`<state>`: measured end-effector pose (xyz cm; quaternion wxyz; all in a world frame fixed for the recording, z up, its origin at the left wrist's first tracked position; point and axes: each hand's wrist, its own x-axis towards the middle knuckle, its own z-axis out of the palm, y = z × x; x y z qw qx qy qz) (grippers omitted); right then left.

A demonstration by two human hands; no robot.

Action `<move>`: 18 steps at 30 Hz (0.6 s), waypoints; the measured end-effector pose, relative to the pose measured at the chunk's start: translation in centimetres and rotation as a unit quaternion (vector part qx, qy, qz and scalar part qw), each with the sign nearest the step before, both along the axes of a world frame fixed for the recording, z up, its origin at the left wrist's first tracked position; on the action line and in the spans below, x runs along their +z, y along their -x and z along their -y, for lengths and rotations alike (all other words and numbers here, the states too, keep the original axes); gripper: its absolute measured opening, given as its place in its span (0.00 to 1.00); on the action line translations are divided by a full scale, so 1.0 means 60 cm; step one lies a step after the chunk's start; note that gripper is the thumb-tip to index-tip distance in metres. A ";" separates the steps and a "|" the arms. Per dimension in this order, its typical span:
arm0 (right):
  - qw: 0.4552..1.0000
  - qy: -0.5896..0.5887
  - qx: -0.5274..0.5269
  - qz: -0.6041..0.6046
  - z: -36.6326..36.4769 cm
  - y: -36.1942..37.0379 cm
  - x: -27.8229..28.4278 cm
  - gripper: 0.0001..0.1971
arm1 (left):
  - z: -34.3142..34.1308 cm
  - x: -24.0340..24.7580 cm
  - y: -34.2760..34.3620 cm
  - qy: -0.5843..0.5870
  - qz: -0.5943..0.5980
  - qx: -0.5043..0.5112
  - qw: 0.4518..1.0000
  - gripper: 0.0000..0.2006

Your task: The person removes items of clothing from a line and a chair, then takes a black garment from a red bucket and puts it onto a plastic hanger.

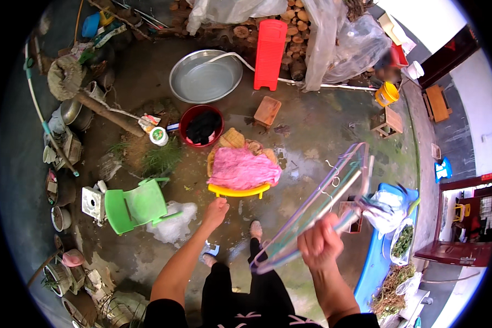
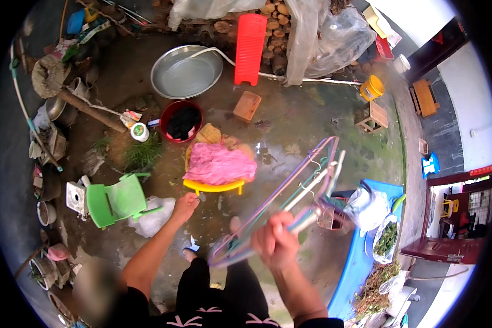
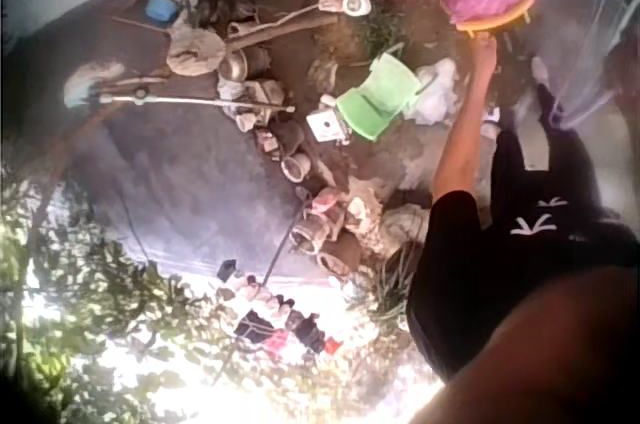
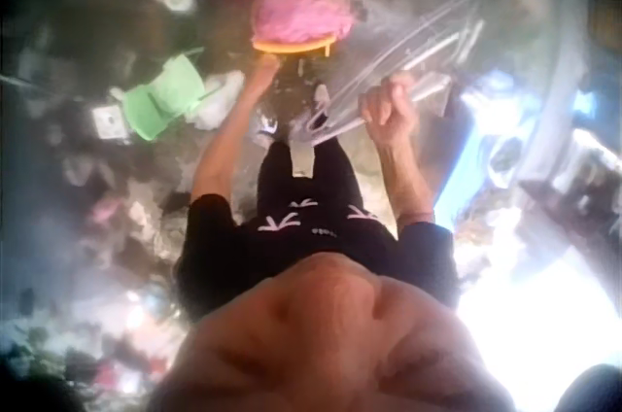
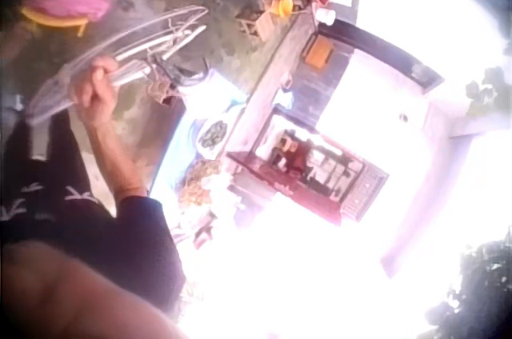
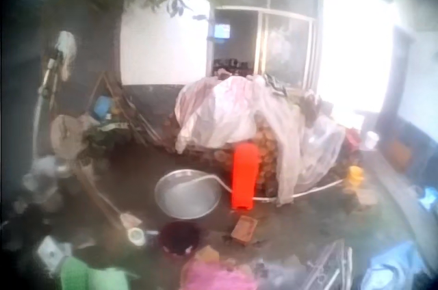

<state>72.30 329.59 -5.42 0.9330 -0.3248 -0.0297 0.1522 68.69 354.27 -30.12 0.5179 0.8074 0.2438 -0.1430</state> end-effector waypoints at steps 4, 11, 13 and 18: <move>0.987 0.048 0.023 0.148 0.026 -0.033 0.076 0.09 | 0.026 -0.072 -0.098 -0.171 -0.012 -0.095 0.981 0.20; 0.929 -0.193 0.132 0.288 0.047 -0.127 0.088 0.16 | 0.080 -0.116 -0.222 -0.223 0.004 -0.188 0.957 0.32; 0.941 -0.175 0.109 0.269 0.067 -0.114 0.068 0.15 | 0.092 -0.139 -0.225 -0.267 0.043 -0.177 0.946 0.29; 0.994 0.014 0.021 0.104 0.086 -0.124 0.015 0.07 | 0.071 -0.186 -0.228 -0.472 0.064 -0.295 0.829 0.15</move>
